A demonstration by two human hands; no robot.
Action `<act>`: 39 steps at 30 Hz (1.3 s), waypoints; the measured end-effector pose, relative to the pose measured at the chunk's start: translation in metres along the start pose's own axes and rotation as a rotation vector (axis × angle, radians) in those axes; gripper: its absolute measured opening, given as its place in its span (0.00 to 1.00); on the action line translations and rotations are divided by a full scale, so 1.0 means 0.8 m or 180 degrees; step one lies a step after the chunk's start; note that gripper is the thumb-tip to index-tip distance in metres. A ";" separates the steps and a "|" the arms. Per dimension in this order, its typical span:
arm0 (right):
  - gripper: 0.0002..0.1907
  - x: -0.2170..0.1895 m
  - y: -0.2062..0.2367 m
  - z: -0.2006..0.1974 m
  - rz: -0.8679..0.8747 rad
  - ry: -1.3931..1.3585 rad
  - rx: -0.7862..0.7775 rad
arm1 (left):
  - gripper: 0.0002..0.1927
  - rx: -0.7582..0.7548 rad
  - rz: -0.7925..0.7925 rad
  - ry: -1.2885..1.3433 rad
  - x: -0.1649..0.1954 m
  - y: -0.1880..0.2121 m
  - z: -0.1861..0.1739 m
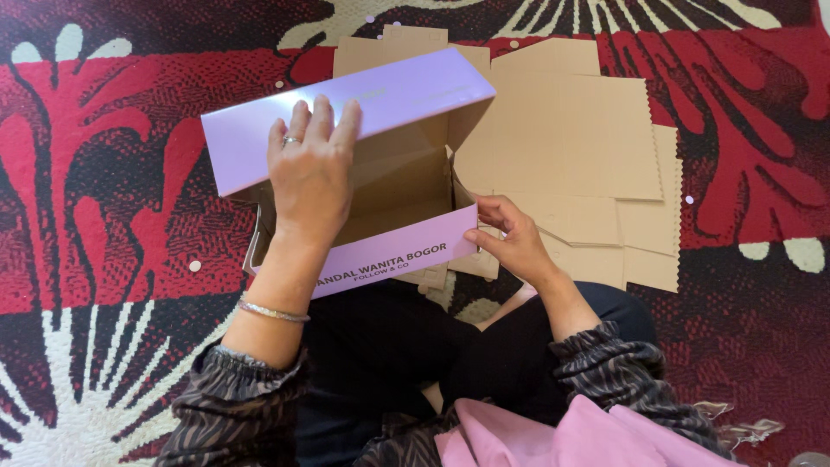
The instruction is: The person assembles a light purple shoebox by folding the cardboard flaps, inserting a decorative insert, and closing the lid. They then place the finished box aside and begin folding another flat cardboard piece.
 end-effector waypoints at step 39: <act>0.67 0.010 -0.014 0.014 0.0499 -0.1136 -0.0357 | 0.18 0.0122 -0.0118 0.0285 0.014 -0.010 -0.012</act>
Point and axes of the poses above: each hand's wrist, its own y-axis away from the middle knuckle, its own z-axis out of the palm, x = y × z, the point moved 5 cm from there along -y, towards the middle knuckle, and after that the axes turned 15 degrees about x, right-handed, at the moved point
